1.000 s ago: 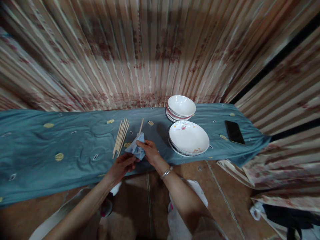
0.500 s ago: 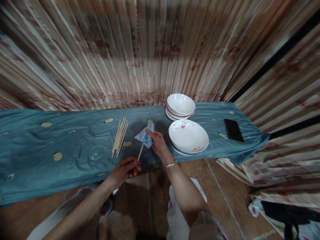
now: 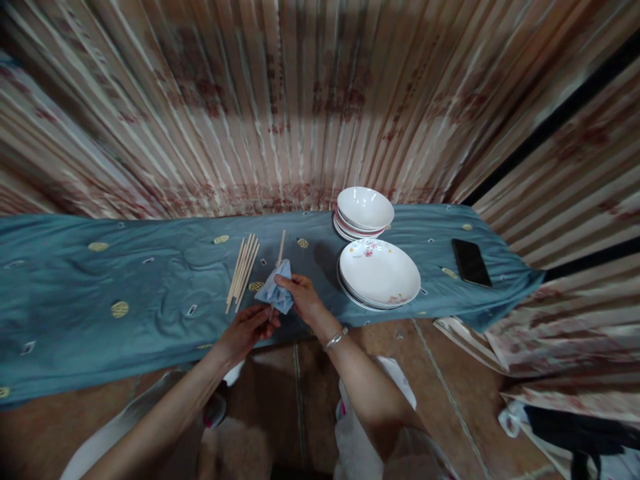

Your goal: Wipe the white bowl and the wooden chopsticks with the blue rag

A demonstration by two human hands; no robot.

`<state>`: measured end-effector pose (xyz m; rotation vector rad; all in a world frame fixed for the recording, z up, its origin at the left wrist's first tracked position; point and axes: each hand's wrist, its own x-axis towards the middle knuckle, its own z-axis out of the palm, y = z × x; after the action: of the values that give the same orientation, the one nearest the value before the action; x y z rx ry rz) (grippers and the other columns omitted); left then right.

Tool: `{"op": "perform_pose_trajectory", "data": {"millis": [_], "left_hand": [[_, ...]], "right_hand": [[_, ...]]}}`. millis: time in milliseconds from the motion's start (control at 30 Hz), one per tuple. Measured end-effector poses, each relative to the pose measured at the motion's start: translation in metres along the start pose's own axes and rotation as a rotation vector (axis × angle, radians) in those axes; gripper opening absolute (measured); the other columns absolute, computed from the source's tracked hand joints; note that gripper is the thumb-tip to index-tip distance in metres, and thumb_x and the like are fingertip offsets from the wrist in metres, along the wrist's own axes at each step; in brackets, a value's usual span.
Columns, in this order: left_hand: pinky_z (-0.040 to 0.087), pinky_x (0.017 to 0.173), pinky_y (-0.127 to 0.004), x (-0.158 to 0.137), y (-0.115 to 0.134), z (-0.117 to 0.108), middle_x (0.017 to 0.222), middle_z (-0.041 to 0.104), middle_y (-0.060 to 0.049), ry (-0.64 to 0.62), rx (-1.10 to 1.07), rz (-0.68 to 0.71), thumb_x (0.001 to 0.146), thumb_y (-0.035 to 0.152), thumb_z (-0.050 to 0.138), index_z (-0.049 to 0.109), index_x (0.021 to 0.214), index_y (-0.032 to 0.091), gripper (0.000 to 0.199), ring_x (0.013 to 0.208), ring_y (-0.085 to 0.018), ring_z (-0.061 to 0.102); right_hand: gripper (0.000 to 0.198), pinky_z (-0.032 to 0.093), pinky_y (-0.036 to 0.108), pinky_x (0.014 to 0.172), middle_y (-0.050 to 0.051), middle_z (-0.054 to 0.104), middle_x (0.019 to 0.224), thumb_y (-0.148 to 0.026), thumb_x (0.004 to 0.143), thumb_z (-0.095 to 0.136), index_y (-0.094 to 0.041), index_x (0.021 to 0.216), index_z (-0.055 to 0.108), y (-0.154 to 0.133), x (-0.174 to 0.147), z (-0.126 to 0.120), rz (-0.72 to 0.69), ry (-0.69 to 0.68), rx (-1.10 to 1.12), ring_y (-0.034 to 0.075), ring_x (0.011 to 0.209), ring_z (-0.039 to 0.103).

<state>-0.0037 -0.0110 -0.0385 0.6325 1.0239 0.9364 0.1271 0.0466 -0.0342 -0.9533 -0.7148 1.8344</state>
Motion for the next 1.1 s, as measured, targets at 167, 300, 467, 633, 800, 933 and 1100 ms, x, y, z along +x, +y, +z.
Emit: {"op": "perform_pose_trajectory", "data": {"millis": [167,300,467,633,800,933,1100], "left_hand": [[0.038,0.044,-0.019,0.004,0.001,-0.002,0.058,0.066,-0.004,0.01,0.073,0.044,0.056,0.047,0.077,0.066,0.061,0.012,0.037,0.045,-0.008,0.053],[0.038,0.04,-0.022,0.012,0.009,-0.013,0.062,0.068,-0.004,0.027,0.272,0.082,0.052,0.048,0.077,0.065,0.065,0.015,0.038,0.043,-0.011,0.055],[0.036,0.04,-0.02,0.026,0.025,-0.027,0.06,0.063,0.002,0.246,0.303,0.316,0.055,0.046,0.075,0.068,0.077,0.017,0.037,0.043,-0.009,0.051],[0.041,0.051,-0.022,0.036,0.025,-0.022,0.068,0.068,-0.002,0.293,0.276,0.351,0.055,0.044,0.077,0.073,0.077,0.015,0.037,0.056,-0.011,0.054],[0.041,0.055,-0.023,0.042,0.025,-0.015,0.061,0.066,-0.001,0.289,0.093,0.276,0.048,0.038,0.081,0.071,0.068,0.015,0.032,0.056,-0.011,0.054],[0.034,0.048,-0.021,0.045,0.026,-0.01,0.056,0.061,0.002,0.305,0.052,0.307,0.046,0.034,0.082,0.069,0.069,0.015,0.033,0.048,-0.008,0.048],[0.031,0.045,-0.019,0.048,0.024,0.001,0.051,0.056,0.005,0.279,0.063,0.314,0.046,0.035,0.083,0.066,0.066,0.016,0.032,0.044,-0.005,0.043]], "right_hand": [[0.037,0.036,0.021,0.038,-0.002,0.061,0.048,-0.045,0.05,0.081,-0.014,0.059,0.062,0.007,-0.002,0.001,0.01,-0.034,-0.05,0.008,0.037,0.049],[0.04,0.037,0.022,0.037,-0.001,0.061,0.049,-0.048,0.048,0.08,-0.014,0.059,0.063,0.004,-0.003,-0.001,0.002,-0.017,-0.095,0.009,0.037,0.05],[0.039,0.04,0.02,0.042,-0.002,0.062,0.051,-0.047,0.047,0.081,-0.014,0.061,0.065,0.006,-0.003,-0.003,-0.01,0.013,-0.183,0.008,0.041,0.052],[0.039,0.039,0.02,0.044,-0.003,0.063,0.053,-0.048,0.053,0.078,-0.014,0.067,0.067,0.017,-0.006,-0.003,0.032,-0.079,-0.298,0.007,0.043,0.052],[0.038,0.036,0.018,0.043,-0.004,0.061,0.053,-0.049,0.056,0.077,-0.014,0.068,0.066,0.019,-0.008,-0.005,0.04,-0.099,-0.351,0.006,0.043,0.049],[0.038,0.035,0.019,0.043,-0.003,0.061,0.054,-0.049,0.058,0.076,-0.014,0.07,0.066,0.019,-0.009,-0.01,0.037,-0.104,-0.361,0.007,0.043,0.049],[0.038,0.034,0.019,0.044,-0.004,0.058,0.052,-0.05,0.057,0.075,-0.014,0.067,0.066,0.016,-0.011,-0.015,0.0,-0.062,-0.407,0.006,0.044,0.046]]}}
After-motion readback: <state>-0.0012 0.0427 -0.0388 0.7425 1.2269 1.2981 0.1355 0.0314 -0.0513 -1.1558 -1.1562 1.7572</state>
